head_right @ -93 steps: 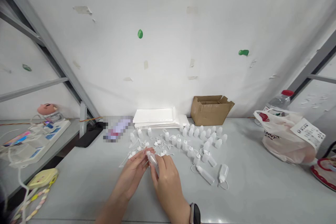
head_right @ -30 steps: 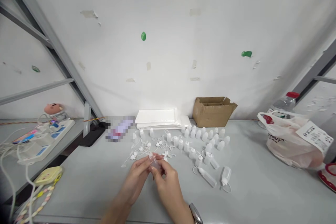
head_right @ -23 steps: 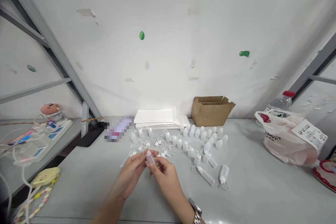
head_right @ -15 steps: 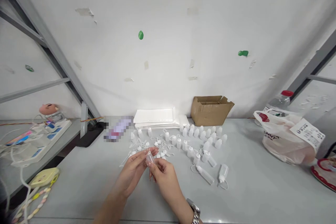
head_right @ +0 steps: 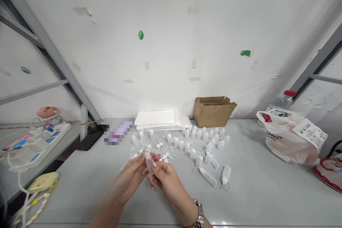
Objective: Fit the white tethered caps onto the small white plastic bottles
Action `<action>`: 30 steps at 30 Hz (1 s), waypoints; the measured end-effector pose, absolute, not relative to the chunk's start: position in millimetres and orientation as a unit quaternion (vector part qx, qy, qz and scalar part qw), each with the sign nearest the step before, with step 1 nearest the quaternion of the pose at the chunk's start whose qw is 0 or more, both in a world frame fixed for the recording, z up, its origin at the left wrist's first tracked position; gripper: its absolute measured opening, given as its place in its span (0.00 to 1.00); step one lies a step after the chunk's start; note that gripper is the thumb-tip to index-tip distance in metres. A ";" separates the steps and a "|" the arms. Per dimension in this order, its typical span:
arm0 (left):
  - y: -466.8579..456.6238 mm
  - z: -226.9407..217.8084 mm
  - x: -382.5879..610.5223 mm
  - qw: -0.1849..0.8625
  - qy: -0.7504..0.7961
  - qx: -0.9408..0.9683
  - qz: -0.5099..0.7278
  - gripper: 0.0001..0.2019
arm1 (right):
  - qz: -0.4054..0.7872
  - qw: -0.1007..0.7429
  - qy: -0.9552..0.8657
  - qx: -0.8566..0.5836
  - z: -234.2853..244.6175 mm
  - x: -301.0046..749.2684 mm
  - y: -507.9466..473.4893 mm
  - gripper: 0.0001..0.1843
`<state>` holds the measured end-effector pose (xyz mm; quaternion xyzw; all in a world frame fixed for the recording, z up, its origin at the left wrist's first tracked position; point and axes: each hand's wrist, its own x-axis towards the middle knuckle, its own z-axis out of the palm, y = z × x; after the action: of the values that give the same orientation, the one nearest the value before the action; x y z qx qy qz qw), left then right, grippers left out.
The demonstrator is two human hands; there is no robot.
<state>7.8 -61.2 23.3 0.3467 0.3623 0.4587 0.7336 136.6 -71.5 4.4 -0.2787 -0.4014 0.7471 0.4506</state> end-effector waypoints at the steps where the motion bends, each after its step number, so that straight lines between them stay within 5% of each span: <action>1: -60.8 24.4 6.4 0.731 0.366 0.355 0.454 0.15 | 0.773 0.438 -0.379 -0.258 5.0 137.0 -72.1 0.19; 13: -58.9 14.5 22.4 0.658 0.427 0.353 0.510 0.14 | 0.769 0.515 -0.256 -0.280 3.4 134.2 -70.1 0.18; 23: -61.4 7.9 30.4 0.713 0.406 0.280 0.499 0.16 | 0.860 0.447 -0.102 -0.224 -8.1 129.7 -66.0 0.15; 30: -59.7 13.7 15.9 0.716 0.390 0.315 0.485 0.16 | 0.848 0.439 -0.167 -0.245 -3.6 125.8 -65.6 0.16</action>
<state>15.9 -59.7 13.7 0.3152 0.3905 0.4848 0.7163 125.8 -65.6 -3.6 -0.2448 -0.1672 0.8483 0.4387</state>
